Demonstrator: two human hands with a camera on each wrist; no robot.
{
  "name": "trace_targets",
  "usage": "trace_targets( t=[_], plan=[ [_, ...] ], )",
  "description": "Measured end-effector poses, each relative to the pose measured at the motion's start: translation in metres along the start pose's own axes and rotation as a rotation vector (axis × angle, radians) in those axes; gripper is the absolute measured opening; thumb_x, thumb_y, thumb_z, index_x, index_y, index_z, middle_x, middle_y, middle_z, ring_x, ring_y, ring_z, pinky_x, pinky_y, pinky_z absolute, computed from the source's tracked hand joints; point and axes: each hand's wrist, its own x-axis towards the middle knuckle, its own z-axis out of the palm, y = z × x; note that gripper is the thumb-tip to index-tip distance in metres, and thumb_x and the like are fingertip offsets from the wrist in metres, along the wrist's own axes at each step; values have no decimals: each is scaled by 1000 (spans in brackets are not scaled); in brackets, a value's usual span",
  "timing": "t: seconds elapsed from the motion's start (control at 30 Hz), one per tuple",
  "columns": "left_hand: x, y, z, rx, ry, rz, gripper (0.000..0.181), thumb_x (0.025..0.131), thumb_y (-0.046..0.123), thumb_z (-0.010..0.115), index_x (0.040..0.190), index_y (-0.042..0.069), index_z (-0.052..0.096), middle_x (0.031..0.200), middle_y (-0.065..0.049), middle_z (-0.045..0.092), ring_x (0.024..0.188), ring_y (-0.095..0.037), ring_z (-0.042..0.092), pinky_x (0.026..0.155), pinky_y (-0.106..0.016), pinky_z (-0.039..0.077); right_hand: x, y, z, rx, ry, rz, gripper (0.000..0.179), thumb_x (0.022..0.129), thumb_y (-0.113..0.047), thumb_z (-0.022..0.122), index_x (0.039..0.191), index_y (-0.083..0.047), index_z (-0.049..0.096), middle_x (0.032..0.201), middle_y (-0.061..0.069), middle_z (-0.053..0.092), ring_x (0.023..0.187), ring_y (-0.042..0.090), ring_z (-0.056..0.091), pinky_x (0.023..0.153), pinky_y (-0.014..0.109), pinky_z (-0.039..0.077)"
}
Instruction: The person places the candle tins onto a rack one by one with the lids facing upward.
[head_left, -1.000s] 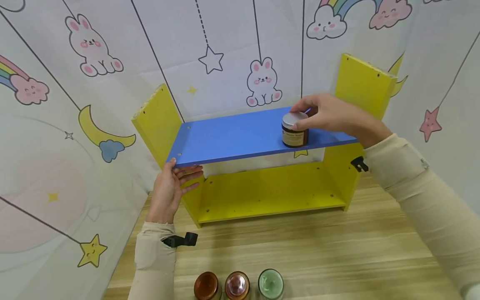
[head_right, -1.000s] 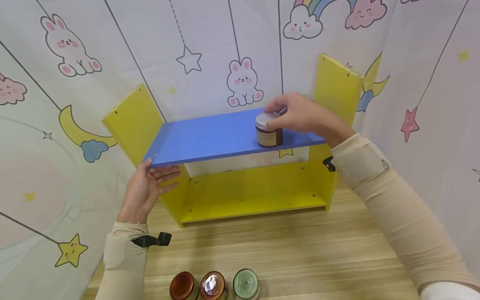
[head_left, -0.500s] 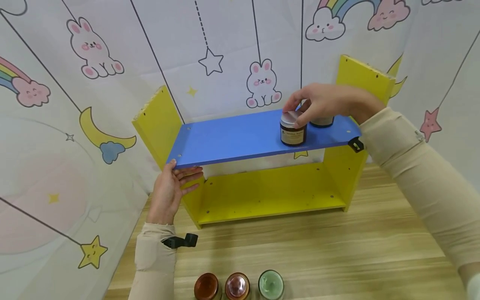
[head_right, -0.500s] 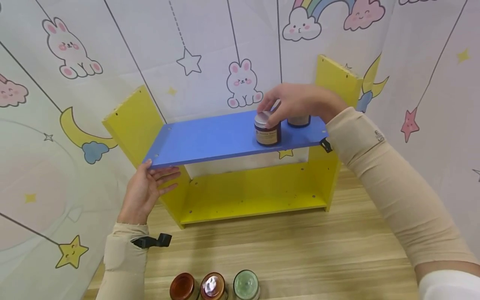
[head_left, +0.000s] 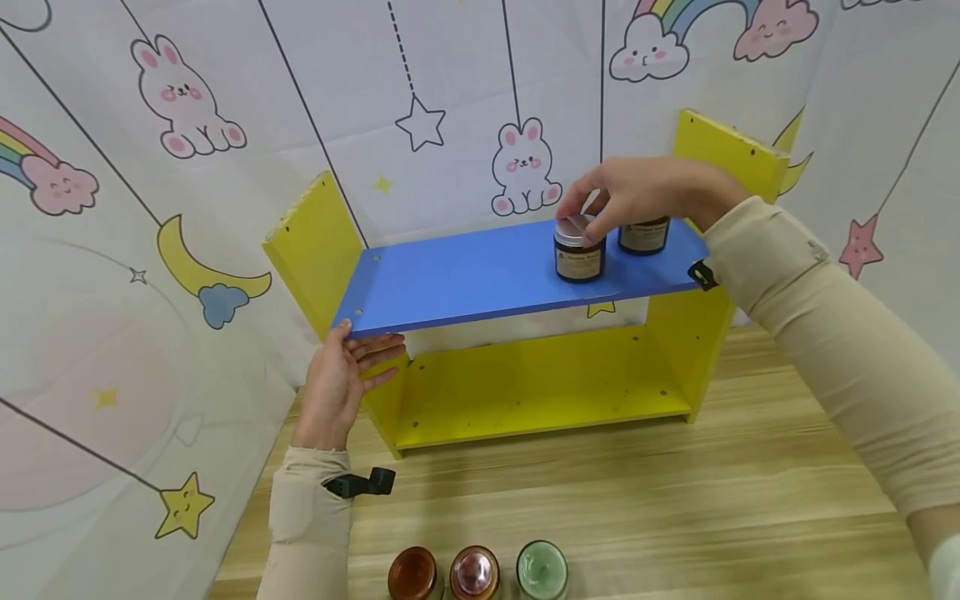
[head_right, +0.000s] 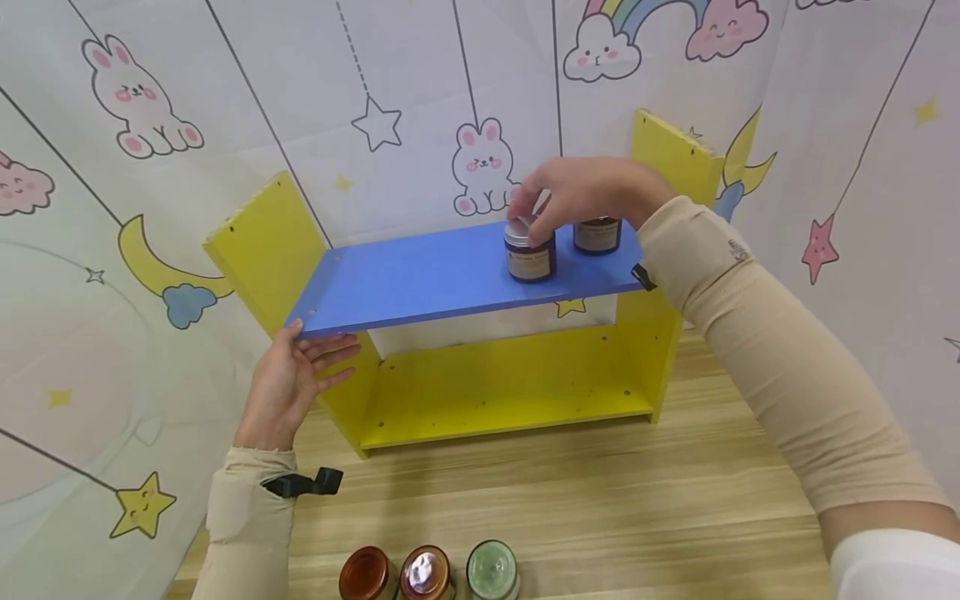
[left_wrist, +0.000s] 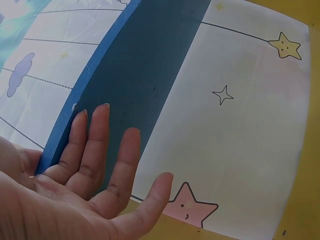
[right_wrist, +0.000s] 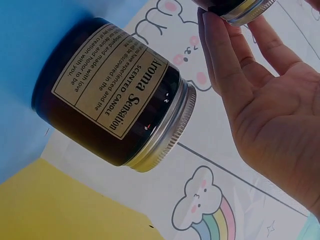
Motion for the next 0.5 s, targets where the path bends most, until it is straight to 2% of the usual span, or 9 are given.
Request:
trace_targets(
  t=[0.23,0.5],
  plan=[
    [0,-1,-1,0,-5,2,57,112,44,20,135,5,55,106,4,76,110,-20,69,105,-52,43,9,-1,-1,-26,-5,17,48,95,-19,68,142,-12,57,145,8,54,138,33,44,114,56,35],
    [0,0,-1,6,0,0,57,112,45,20,137,6,54,108,3,76,111,-20,69,104,-51,45,16,-2,-5,-60,17,41,49,95,-19,67,142,-12,57,147,8,52,134,32,45,114,55,32]
  ],
)
